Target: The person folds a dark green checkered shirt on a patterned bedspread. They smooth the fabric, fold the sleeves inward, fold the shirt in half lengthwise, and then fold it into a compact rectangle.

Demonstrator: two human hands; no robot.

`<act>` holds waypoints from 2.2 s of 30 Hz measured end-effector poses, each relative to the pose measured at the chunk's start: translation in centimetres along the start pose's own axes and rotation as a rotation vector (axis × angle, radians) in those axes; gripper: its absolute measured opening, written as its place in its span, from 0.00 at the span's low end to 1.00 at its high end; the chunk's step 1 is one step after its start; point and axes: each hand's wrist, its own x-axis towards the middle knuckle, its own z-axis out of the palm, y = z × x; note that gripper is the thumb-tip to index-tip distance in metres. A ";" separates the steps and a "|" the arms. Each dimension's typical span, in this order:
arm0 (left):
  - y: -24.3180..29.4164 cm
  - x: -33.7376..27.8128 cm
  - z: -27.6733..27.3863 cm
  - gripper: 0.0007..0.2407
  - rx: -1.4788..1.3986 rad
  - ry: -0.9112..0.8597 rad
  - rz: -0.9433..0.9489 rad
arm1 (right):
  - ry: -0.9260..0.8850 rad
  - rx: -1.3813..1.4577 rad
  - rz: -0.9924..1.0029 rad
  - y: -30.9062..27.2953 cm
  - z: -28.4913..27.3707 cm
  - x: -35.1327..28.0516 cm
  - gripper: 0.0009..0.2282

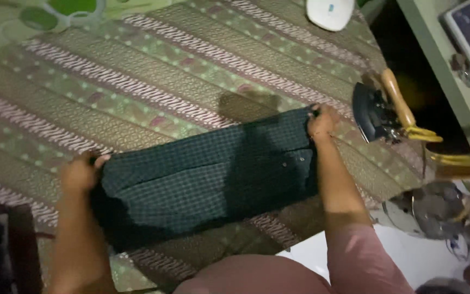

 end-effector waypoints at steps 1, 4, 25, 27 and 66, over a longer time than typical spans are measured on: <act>-0.8 0.2 0.7 0.20 -0.022 0.122 0.082 | -0.063 -0.080 0.104 -2.3 -1.6 -0.2 0.14; -2.3 -0.1 -0.7 0.16 -0.107 0.229 0.094 | -0.162 -0.084 0.019 -8.7 -4.2 0.2 0.21; -1.5 -1.7 -0.9 0.20 -0.784 0.103 -0.204 | -0.760 0.108 -0.485 -34.9 -6.1 -12.3 0.27; -2.1 0.3 1.1 0.21 -0.688 0.053 -0.162 | -0.846 -0.010 -0.518 -36.9 -6.1 -14.4 0.32; 3.4 -0.9 -1.2 0.19 0.301 -0.075 0.122 | -0.429 0.101 0.267 -0.3 1.1 2.1 0.12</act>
